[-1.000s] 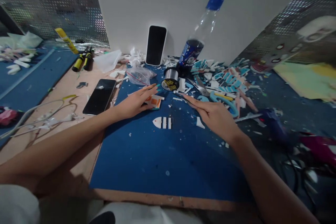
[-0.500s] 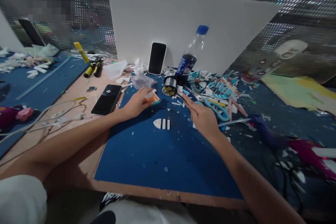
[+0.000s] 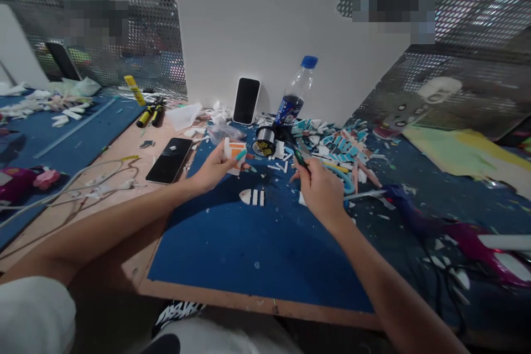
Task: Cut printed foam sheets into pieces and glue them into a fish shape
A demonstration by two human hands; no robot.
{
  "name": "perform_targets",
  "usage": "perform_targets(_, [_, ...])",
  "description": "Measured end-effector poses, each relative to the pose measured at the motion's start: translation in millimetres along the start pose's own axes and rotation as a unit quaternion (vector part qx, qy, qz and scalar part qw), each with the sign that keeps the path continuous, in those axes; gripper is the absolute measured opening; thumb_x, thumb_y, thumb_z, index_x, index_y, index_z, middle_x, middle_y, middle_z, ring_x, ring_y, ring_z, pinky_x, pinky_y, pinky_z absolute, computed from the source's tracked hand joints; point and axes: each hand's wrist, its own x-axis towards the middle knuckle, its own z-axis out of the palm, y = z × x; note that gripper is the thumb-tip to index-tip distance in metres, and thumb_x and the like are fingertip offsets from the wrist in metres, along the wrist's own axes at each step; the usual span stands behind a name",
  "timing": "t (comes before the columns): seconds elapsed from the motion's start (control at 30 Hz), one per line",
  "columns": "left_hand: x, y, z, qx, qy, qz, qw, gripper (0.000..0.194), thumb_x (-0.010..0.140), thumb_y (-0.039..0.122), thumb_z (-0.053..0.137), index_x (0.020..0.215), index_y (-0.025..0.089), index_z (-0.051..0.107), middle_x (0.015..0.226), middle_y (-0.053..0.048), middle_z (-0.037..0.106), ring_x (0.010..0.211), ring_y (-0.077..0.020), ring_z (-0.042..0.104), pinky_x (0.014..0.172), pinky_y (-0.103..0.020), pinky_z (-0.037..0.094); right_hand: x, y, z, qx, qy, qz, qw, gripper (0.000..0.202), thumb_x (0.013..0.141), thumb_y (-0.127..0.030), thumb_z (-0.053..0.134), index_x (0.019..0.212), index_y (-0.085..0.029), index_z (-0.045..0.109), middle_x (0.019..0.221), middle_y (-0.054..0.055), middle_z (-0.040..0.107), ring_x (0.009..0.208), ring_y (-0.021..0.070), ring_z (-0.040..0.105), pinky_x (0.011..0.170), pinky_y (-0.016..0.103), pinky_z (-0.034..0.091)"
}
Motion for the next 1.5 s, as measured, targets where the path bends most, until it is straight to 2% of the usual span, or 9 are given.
perform_targets(0.17, [-2,-1,-1.9,-0.019,0.011,-0.008,1.000,0.050,0.082,0.035,0.066,0.123,0.021,0.042,0.108,-0.010,0.065,0.080,-0.0146,0.067,0.072,-0.030,0.056,3,-8,-1,0.121,-0.066,0.052,0.989,0.035,0.088,-0.054,0.046,0.080,-0.020,0.052,0.059,0.002,0.060,0.047,0.0147,0.056,0.048,0.029,0.048])
perform_targets(0.37, [-17,-4,2.7,0.007,0.016,-0.013,1.000,0.052,0.083,0.039,0.065,0.120,0.018,0.036,0.110,-0.013,0.064,0.077,-0.0148,0.070,0.074,-0.029,0.056,-10,-14,18,0.232,-0.166,0.121,0.951,0.037,0.085,-0.055,0.047,0.075,-0.020,0.049,0.043,-0.004,0.051,0.026,0.0095,0.038,0.028,0.023,0.032])
perform_targets(0.5, [-22,-6,1.1,0.038,0.017,-0.015,0.999,0.047,0.085,0.037,0.063,0.118,0.018,0.035,0.107,-0.011,0.066,0.076,-0.0137,0.070,0.076,-0.027,0.056,-18,-21,40,0.264,-0.199,0.143,0.933,0.036,0.086,-0.052,0.045,0.068,-0.021,0.046,0.039,-0.003,0.052,0.030,0.0103,0.046,0.033,0.021,0.040])
perform_targets(0.67, [-19,-8,-0.5,0.089,0.004,0.003,0.996,0.050,0.089,0.036,0.058,0.128,0.017,0.034,0.108,-0.012,0.067,0.078,-0.0140,0.070,0.077,-0.026,0.056,-22,-34,55,0.260,-0.228,0.160,0.925,0.035,0.088,-0.049,0.043,0.069,-0.020,0.051,0.034,-0.005,0.048,0.022,0.0078,0.032,0.026,0.020,0.026])
perform_targets(0.97, [-18,-11,-16.0,0.229,0.039,0.101,0.967,0.030,0.093,0.026,0.047,0.121,0.016,0.047,0.119,-0.014,0.061,0.087,-0.0172,0.067,0.084,-0.034,0.054,10,-25,9,0.273,-0.041,0.130,0.952,0.029,0.097,-0.041,0.035,0.074,-0.024,0.041,0.048,-0.006,0.040,0.040,0.0104,0.040,0.044,0.024,0.041])
perform_targets(1.2, [-17,38,-15.3,0.332,0.064,0.159,0.927,0.030,0.086,0.025,0.057,0.116,0.017,0.061,0.116,-0.009,0.064,0.109,-0.0235,0.058,0.098,-0.039,0.045,25,-4,-6,0.446,0.057,0.141,0.882,0.026,0.095,-0.030,0.040,0.069,-0.025,0.041,0.063,-0.002,0.051,0.078,0.0147,0.062,0.074,0.032,0.054])
perform_targets(1.33, [-41,69,2.5,0.284,-0.014,-0.093,0.954,0.035,0.086,0.033,0.054,0.117,0.019,0.060,0.081,-0.003,0.068,0.073,-0.0172,0.067,0.068,-0.028,0.055,27,10,-4,0.403,0.039,0.069,0.912,0.027,0.091,-0.042,0.046,0.070,-0.025,0.043,0.083,0.002,0.066,0.102,0.0209,0.062,0.078,0.041,0.054])
perform_targets(1.43, [-63,69,0.3,0.237,-0.206,-0.263,0.912,0.034,0.079,0.041,0.061,0.104,0.019,0.066,0.077,-0.002,0.070,0.067,-0.0161,0.068,0.063,-0.025,0.054,28,16,-5,0.276,0.079,-0.009,0.958,0.035,0.090,-0.055,0.039,0.071,-0.026,0.042,0.090,0.005,0.068,0.102,0.0246,0.063,0.079,0.046,0.053])
perform_targets(1.5, [-70,59,-12.5,0.244,-0.197,-0.300,0.901,0.036,0.070,0.045,0.068,0.093,0.018,0.069,0.075,-0.004,0.071,0.065,-0.0178,0.068,0.058,-0.025,0.053,27,16,-6,0.230,0.124,-0.042,0.964,0.034,0.089,-0.058,0.041,0.076,-0.026,0.044,0.089,0.006,0.069,0.101,0.0247,0.063,0.081,0.045,0.051])
